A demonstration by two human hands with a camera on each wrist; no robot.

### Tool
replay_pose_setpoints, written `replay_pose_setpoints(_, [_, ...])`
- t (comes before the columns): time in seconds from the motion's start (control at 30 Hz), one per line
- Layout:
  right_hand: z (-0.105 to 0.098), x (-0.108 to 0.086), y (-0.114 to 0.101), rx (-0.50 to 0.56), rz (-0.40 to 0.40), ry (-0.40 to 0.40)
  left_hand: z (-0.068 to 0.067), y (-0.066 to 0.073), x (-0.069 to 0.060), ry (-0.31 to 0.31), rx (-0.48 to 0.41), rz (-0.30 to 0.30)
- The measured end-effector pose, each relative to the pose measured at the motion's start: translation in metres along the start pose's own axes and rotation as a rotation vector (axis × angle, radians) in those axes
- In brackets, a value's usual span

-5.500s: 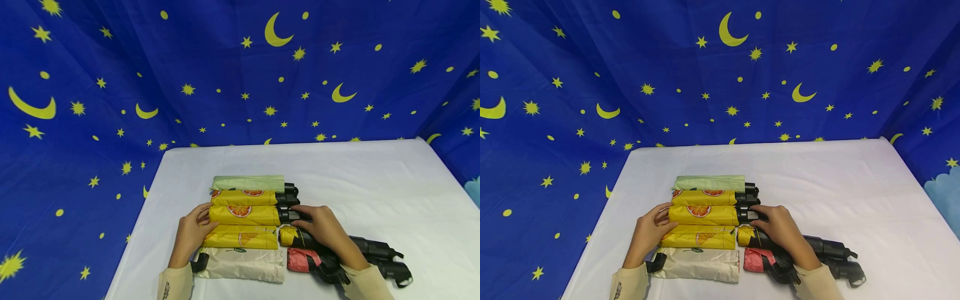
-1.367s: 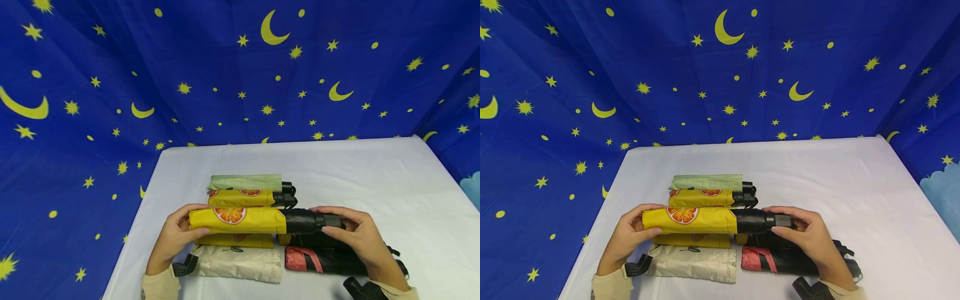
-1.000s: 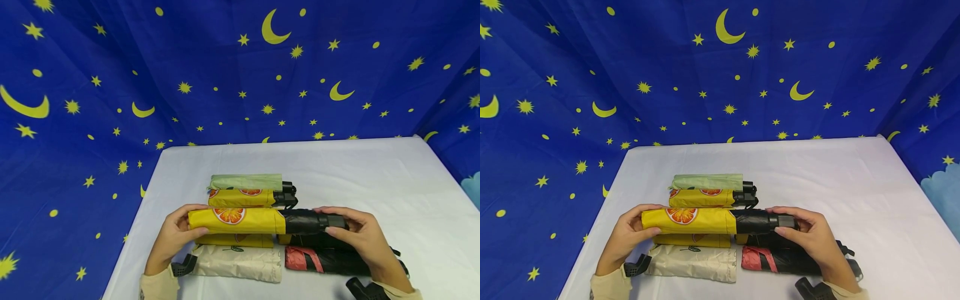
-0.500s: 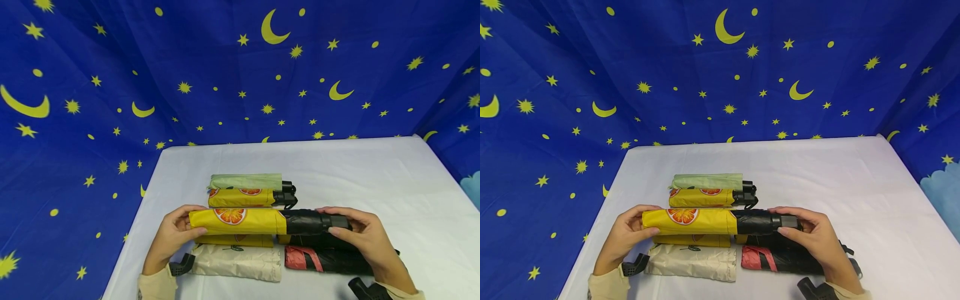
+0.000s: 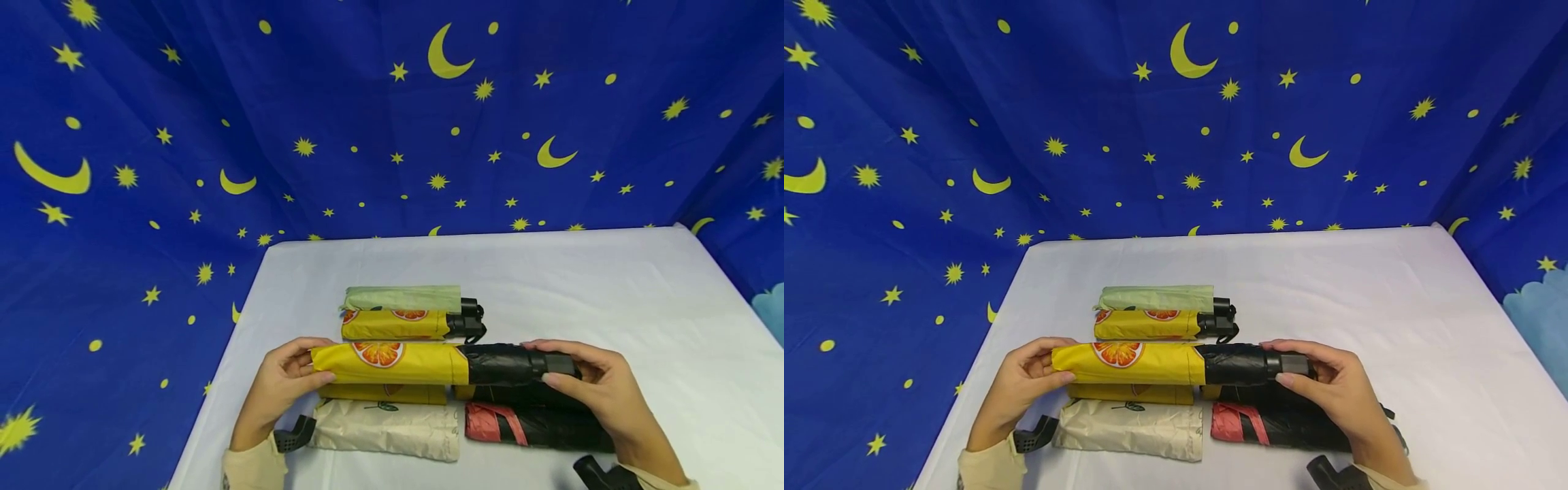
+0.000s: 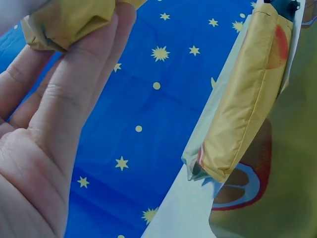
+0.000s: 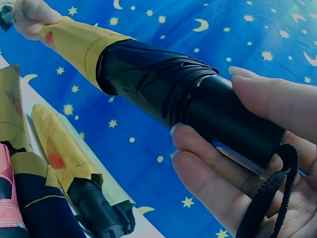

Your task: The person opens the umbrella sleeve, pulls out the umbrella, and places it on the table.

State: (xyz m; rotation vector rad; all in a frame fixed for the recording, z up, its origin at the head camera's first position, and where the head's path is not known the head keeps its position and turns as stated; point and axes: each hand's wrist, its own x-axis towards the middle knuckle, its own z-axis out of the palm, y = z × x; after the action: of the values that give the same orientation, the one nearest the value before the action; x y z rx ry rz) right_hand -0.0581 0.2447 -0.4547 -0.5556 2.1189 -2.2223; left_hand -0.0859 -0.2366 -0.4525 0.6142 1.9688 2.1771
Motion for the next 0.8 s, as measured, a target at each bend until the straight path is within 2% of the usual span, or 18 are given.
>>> replay_pose_setpoints(0.1, [-0.001, -0.002, 0.0, 0.017, -0.035, -0.006, -0.001, 0.0, -0.002, 0.015, 0.001, -0.007])
replay_pose_setpoints(0.3, [-0.002, -0.005, -0.004, 0.013, 0.014, 0.011, -0.002, -0.001, -0.004, 0.014, -0.005, -0.01])
replay_pose_setpoints(0.33, [-0.003, -0.006, -0.004, 0.024, 0.001, 0.005, -0.002, 0.0, -0.004, 0.012, -0.009, -0.011])
replay_pose_setpoints(0.57, [-0.006, -0.008, -0.003, 0.033, 0.019, 0.016, 0.0, 0.002, -0.004, 0.057, 0.0, -0.062])
replay_pose_setpoints(0.8, [-0.011, -0.008, 0.005, 0.061, -0.081, -0.009, 0.0, 0.002, -0.004, 0.054, 0.01, -0.069])
